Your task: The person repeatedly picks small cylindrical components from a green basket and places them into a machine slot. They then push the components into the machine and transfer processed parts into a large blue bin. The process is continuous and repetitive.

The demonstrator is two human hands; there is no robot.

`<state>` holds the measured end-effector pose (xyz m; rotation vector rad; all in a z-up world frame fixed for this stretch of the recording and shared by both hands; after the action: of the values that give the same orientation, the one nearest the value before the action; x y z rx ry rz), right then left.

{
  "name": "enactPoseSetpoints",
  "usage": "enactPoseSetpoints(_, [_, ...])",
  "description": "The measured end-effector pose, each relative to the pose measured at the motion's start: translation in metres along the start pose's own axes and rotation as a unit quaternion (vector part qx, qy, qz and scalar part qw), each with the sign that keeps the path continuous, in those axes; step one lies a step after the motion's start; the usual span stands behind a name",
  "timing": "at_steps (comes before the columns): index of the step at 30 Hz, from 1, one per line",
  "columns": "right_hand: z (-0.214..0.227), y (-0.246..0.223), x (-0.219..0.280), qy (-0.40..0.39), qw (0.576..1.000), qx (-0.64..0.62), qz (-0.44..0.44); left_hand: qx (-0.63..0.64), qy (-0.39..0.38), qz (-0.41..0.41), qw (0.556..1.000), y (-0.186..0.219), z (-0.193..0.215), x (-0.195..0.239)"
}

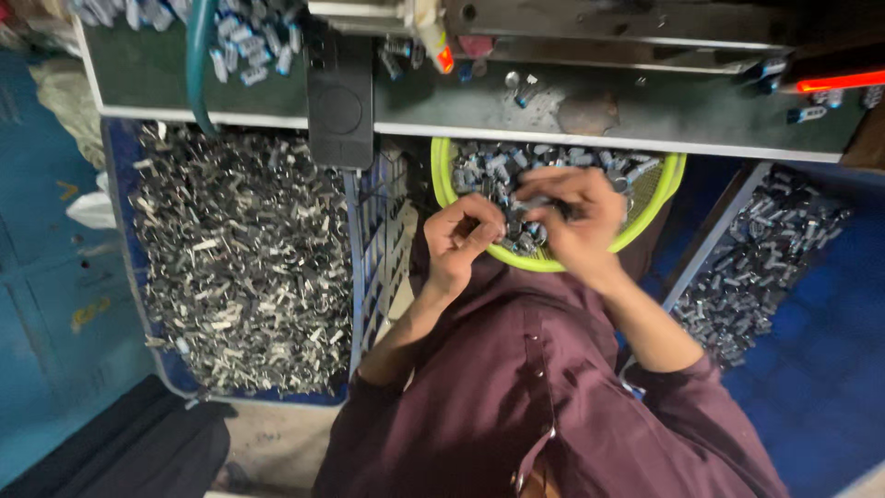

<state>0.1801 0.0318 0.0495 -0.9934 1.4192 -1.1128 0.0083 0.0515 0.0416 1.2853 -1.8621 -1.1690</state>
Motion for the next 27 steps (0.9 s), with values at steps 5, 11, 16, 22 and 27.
enactPoseSetpoints(5, [-0.001, 0.038, 0.035, 0.145, 0.983, -0.064, -0.093, -0.1, 0.055, -0.042, 0.993, 0.005, -0.001, -0.004])
enactPoseSetpoints(11, [-0.005, -0.017, 0.015, 0.004, 0.958, 0.201, 0.204, -0.209, -0.01, 0.049, 0.977, -0.022, -0.006, -0.018])
enactPoseSetpoints(16, [0.036, -0.057, -0.061, 0.119, 0.914, 0.218, 0.32, -0.111, 0.039, 0.129, 0.985, -0.045, 0.011, -0.014])
enactPoseSetpoints(22, [0.088, -0.045, -0.126, 0.084, 0.806, 0.504, 0.299, -0.114, 0.049, 0.089, 0.988, -0.035, 0.019, -0.002])
enactPoseSetpoints(27, [0.097, -0.017, -0.136, 0.017, 0.777, 0.566, 0.275, -0.113, 0.082, 0.051, 0.989, -0.023, 0.03, 0.004])
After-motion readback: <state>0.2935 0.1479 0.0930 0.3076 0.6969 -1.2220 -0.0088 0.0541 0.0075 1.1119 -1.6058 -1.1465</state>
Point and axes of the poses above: each hand's wrist, its own x-axis away from the middle knuckle, its own z-axis out of the back of the hand, y = z × x, the point moved 7 cm from there along -x, towards the middle knuckle, and after that the axes turned 2 degrees about z, right-handed, at the moved point
